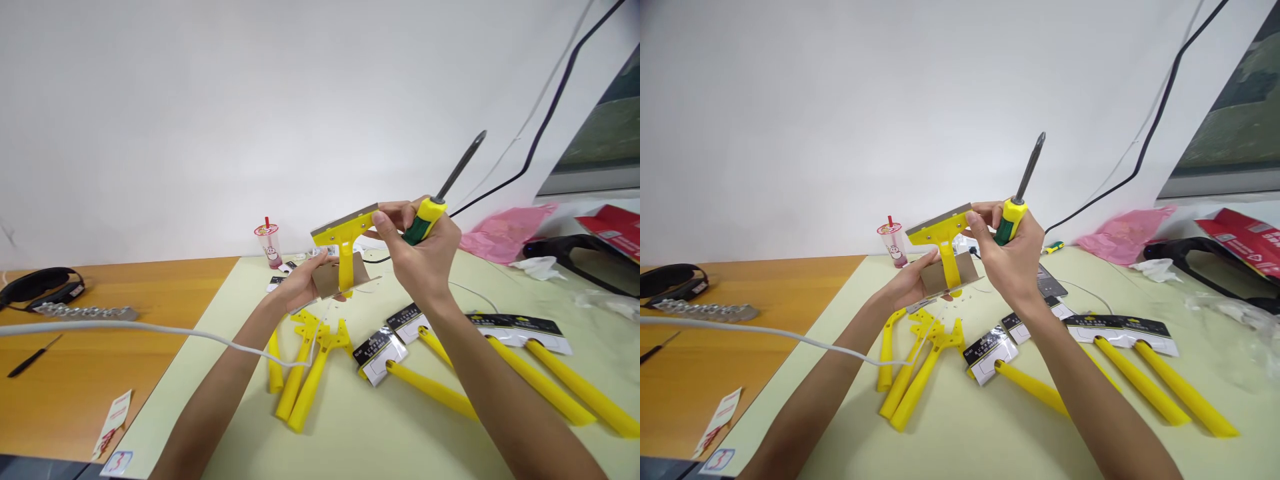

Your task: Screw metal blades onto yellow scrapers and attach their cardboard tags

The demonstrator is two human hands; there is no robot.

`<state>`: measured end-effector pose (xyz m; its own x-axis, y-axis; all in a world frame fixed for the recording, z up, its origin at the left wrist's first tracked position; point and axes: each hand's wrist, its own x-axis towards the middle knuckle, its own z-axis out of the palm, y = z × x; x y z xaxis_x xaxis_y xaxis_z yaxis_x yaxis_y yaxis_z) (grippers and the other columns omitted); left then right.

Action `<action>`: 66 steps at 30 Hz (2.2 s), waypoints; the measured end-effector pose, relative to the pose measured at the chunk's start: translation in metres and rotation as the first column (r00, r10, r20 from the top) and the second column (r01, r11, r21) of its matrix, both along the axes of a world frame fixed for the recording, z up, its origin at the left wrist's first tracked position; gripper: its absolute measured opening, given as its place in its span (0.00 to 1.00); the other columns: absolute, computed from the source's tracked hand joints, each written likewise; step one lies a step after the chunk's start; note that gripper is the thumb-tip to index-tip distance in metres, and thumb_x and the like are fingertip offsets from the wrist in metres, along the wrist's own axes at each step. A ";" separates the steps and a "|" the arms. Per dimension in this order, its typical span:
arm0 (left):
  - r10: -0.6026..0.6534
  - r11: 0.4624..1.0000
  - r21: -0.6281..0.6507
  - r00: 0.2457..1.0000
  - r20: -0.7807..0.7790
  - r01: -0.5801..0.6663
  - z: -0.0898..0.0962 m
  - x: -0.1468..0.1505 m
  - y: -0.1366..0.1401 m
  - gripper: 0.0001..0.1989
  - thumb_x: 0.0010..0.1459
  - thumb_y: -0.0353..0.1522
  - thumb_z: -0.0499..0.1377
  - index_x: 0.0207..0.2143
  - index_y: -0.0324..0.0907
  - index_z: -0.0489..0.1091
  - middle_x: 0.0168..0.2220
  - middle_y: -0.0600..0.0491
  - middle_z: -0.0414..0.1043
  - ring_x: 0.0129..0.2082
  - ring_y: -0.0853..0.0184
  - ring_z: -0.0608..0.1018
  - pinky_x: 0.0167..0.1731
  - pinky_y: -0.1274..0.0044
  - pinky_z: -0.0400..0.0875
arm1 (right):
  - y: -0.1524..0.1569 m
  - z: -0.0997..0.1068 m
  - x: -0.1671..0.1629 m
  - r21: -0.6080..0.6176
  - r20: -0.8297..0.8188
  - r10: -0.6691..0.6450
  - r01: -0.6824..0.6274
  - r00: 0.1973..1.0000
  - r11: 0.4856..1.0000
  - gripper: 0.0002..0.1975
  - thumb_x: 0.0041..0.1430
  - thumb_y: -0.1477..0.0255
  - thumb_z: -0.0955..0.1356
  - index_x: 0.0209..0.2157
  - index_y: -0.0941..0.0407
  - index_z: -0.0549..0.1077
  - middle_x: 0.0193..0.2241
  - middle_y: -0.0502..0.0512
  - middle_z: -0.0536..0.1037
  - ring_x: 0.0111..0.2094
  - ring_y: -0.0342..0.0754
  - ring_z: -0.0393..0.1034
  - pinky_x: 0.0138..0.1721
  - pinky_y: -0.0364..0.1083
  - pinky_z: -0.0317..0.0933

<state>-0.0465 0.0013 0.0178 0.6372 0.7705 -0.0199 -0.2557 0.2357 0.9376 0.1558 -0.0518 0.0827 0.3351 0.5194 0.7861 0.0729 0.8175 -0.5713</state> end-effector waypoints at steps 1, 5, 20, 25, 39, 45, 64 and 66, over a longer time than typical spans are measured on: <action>-0.003 1.000 -0.011 1.000 0.016 0.003 0.001 0.000 0.000 0.29 0.71 0.53 0.59 0.57 0.39 0.78 0.51 0.37 0.84 0.44 0.52 0.86 0.41 0.63 0.84 | 0.001 -0.001 0.000 -0.007 -0.001 -0.003 0.003 1.000 1.000 0.28 0.59 0.54 0.81 0.30 0.51 0.62 0.37 0.51 0.83 0.38 0.50 0.83 0.38 0.53 0.87; 0.015 0.999 -0.052 0.997 0.081 -0.011 0.005 -0.004 0.001 0.30 0.72 0.56 0.57 0.55 0.39 0.78 0.51 0.37 0.85 0.45 0.50 0.87 0.42 0.62 0.83 | 0.006 -0.003 0.000 -0.047 -0.014 0.009 -0.010 1.000 0.999 0.28 0.58 0.54 0.81 0.29 0.51 0.62 0.37 0.52 0.83 0.37 0.50 0.82 0.39 0.55 0.87; 0.045 0.959 0.267 0.980 0.192 -0.097 0.013 -0.006 -0.010 0.43 0.52 0.63 0.71 0.59 0.42 0.77 0.57 0.37 0.81 0.61 0.48 0.81 0.57 0.64 0.78 | 0.018 -0.008 0.004 -0.081 -0.011 -0.070 0.069 0.997 0.994 0.27 0.58 0.53 0.80 0.28 0.51 0.63 0.35 0.54 0.85 0.35 0.52 0.83 0.42 0.57 0.84; 0.177 0.902 0.390 0.983 0.051 -0.182 0.010 0.002 -0.016 0.29 0.52 0.40 0.80 0.53 0.40 0.78 0.50 0.42 0.84 0.47 0.57 0.84 0.49 0.69 0.77 | 0.017 -0.009 0.001 -0.103 -0.052 -0.044 0.038 0.998 0.994 0.26 0.58 0.55 0.81 0.28 0.51 0.63 0.35 0.55 0.85 0.36 0.53 0.82 0.43 0.58 0.84; 0.404 0.833 0.281 0.872 0.277 -0.476 0.005 0.034 -0.032 0.28 0.61 0.51 0.72 0.53 0.45 0.68 0.47 0.49 0.82 0.40 0.62 0.86 0.41 0.72 0.78 | 0.011 -0.007 -0.003 -0.095 -0.008 -0.162 0.160 0.987 0.982 0.24 0.61 0.59 0.79 0.27 0.50 0.62 0.32 0.53 0.83 0.34 0.51 0.78 0.38 0.51 0.74; 0.493 0.802 0.201 0.812 0.312 -0.563 0.005 0.041 -0.039 0.27 0.63 0.54 0.70 0.44 0.45 0.64 0.30 0.60 0.74 0.22 0.73 0.74 0.25 0.79 0.68 | 0.007 -0.006 -0.009 -0.163 0.013 -0.057 0.059 0.998 0.985 0.26 0.58 0.57 0.80 0.28 0.50 0.61 0.33 0.55 0.85 0.35 0.52 0.81 0.39 0.51 0.76; -0.261 0.964 0.125 0.931 0.256 0.236 -0.010 -0.009 -0.004 0.25 0.73 0.46 0.58 0.53 0.34 0.83 0.11 0.60 0.57 0.07 0.76 0.47 0.08 0.82 0.52 | -0.004 -0.005 -0.002 -0.128 0.398 0.090 -0.042 0.913 0.991 0.14 0.70 0.57 0.75 0.50 0.49 0.78 0.52 0.57 0.85 0.51 0.58 0.80 0.51 0.57 0.72; -0.223 0.971 0.127 0.955 0.196 0.201 -0.016 -0.012 -0.002 0.28 0.71 0.50 0.60 0.51 0.34 0.84 0.11 0.58 0.59 0.07 0.75 0.50 0.09 0.81 0.53 | -0.007 -0.003 -0.002 -0.145 0.458 0.134 -0.075 0.879 0.987 0.14 0.69 0.59 0.76 0.52 0.48 0.79 0.53 0.56 0.85 0.52 0.58 0.80 0.52 0.57 0.72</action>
